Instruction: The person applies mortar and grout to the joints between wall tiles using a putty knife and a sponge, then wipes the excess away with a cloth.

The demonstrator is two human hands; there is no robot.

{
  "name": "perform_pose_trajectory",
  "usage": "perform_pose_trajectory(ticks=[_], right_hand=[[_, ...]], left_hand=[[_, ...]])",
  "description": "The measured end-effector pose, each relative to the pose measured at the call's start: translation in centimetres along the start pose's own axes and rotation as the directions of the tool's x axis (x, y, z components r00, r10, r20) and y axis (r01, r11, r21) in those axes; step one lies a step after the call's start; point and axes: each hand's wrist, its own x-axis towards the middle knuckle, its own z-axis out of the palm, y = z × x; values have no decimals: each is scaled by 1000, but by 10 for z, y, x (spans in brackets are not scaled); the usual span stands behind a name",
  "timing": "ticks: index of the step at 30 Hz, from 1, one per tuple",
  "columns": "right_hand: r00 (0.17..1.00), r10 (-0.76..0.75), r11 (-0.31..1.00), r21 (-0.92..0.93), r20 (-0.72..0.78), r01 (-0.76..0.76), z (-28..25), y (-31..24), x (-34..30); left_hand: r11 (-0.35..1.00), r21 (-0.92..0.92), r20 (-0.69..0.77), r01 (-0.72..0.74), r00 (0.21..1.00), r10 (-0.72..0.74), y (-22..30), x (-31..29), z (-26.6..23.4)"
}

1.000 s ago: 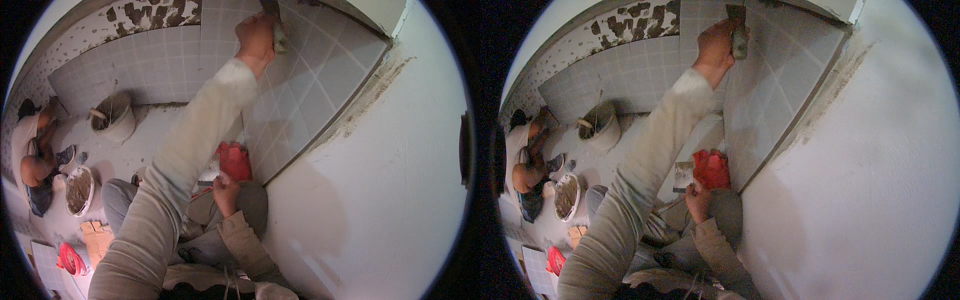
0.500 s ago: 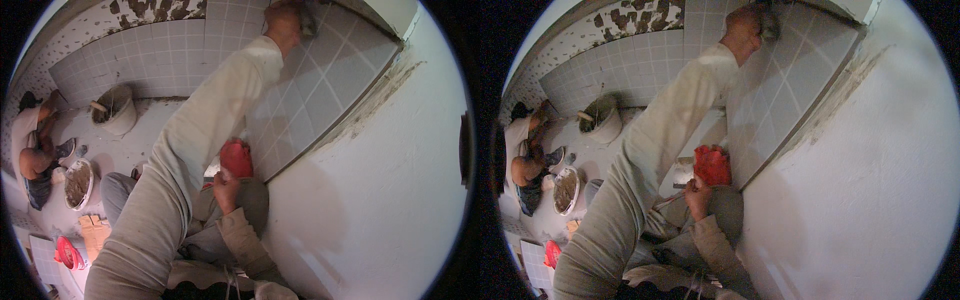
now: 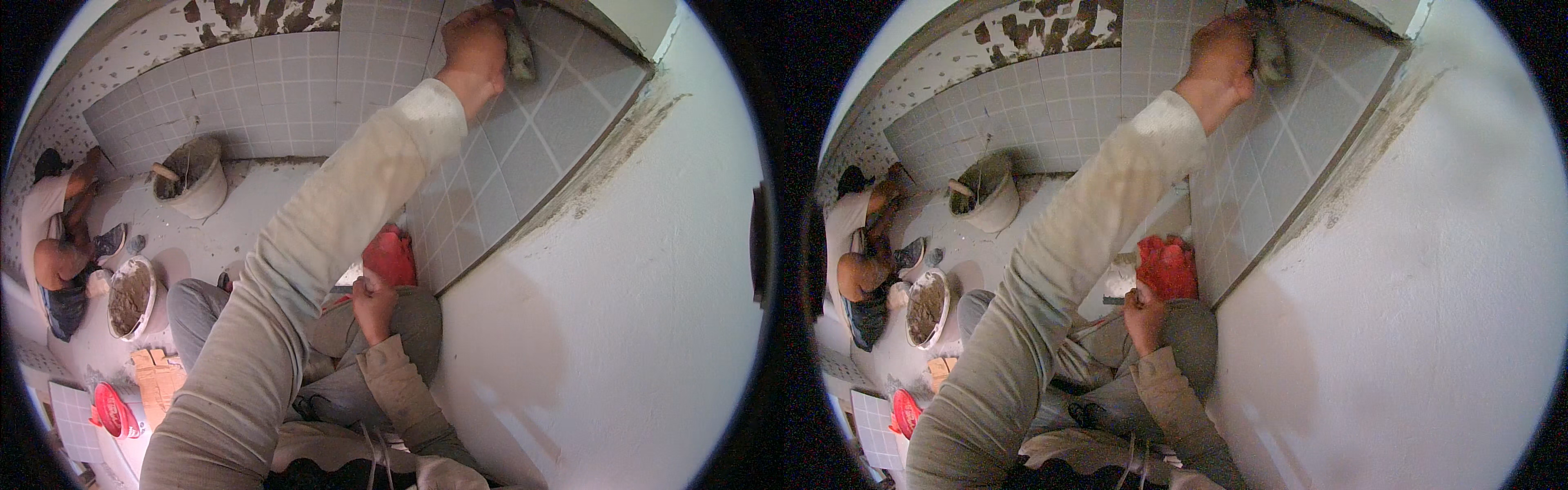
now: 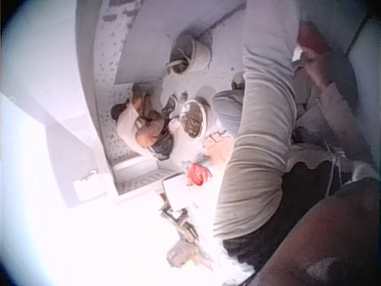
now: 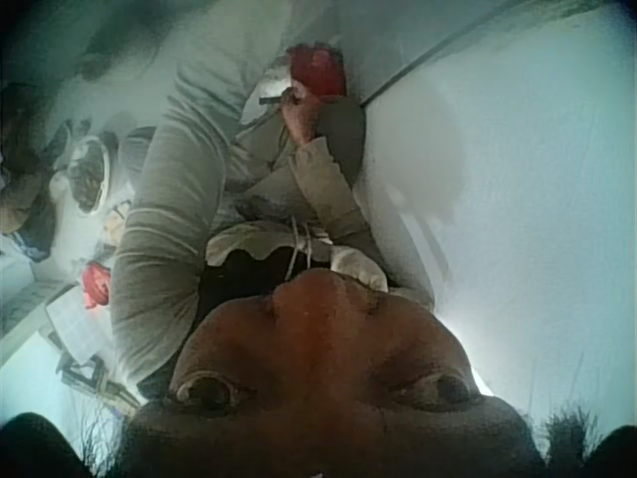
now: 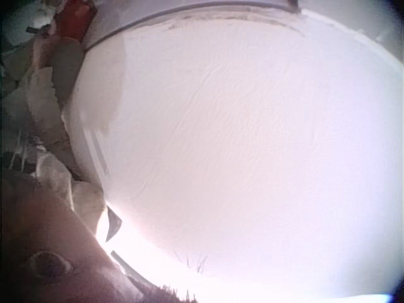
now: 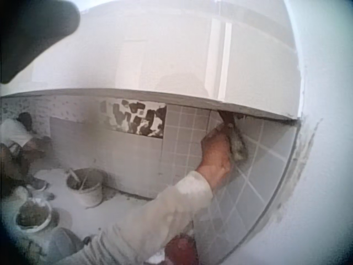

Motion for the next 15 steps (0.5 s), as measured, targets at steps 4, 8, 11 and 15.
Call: perform_pose_trajectory(ticks=[4,8,11,15], right_hand=[[997,-67,996,-65,-32,65,0,-3,-1],[997,-60,998,25,-51,62,3,-4,-2],[999,-44,998,52,-18,45,1,-2,-3],[995,-91,979,-181,52,99,-4,5,-2]], left_hand=[[996,73,-91,41,995,-34,5,-11,11],[999,48,-77,25,997,-21,11,-24,22],[993,114,-92,7,996,4,14,-42,30],[997,81,-42,17,999,-14,18,-79,26]])
